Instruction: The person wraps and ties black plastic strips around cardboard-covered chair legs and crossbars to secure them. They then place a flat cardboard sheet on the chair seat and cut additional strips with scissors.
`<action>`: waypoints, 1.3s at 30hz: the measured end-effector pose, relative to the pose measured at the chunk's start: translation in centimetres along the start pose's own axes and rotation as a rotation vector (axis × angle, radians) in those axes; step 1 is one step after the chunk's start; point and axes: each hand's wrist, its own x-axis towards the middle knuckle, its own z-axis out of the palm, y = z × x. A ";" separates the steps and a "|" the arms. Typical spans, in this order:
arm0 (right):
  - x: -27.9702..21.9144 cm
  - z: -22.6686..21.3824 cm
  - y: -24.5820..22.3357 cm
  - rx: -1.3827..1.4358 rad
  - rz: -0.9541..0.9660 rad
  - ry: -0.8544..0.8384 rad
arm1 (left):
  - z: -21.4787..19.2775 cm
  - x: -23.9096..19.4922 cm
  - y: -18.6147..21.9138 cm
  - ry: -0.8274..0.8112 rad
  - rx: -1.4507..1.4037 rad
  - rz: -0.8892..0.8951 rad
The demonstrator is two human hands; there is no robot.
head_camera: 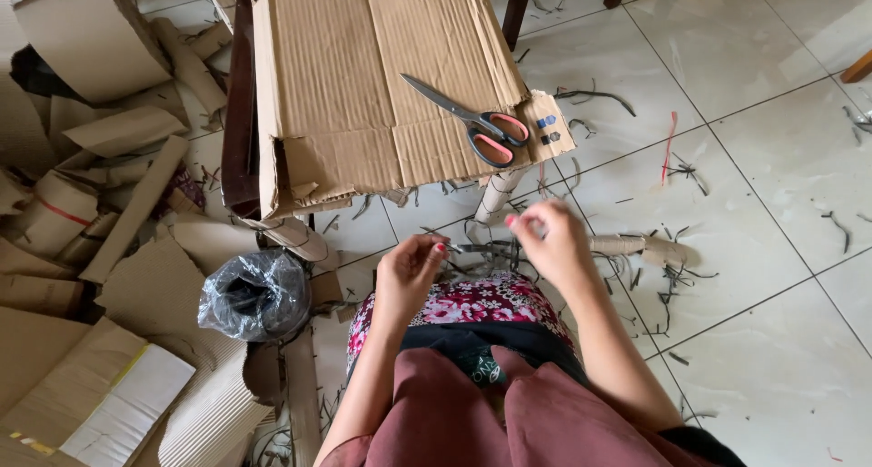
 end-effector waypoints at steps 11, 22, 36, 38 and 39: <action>14.8 2.2 -2.8 -0.483 -0.031 -0.111 | -0.4 1.3 4.0 0.067 0.165 0.104; 12.7 -0.1 -4.3 -0.353 0.074 -0.150 | 0.6 2.5 1.8 0.050 -0.168 0.067; 4.2 -8.9 -5.2 0.357 0.451 -0.467 | 2.1 0.9 3.7 -0.128 -0.509 0.009; -1.3 -8.6 -0.9 0.614 0.349 -0.635 | 2.2 1.1 3.8 -0.149 -0.518 0.004; -4.3 -8.4 1.3 0.873 0.238 -0.797 | 2.4 1.0 3.7 -0.170 -0.526 -0.002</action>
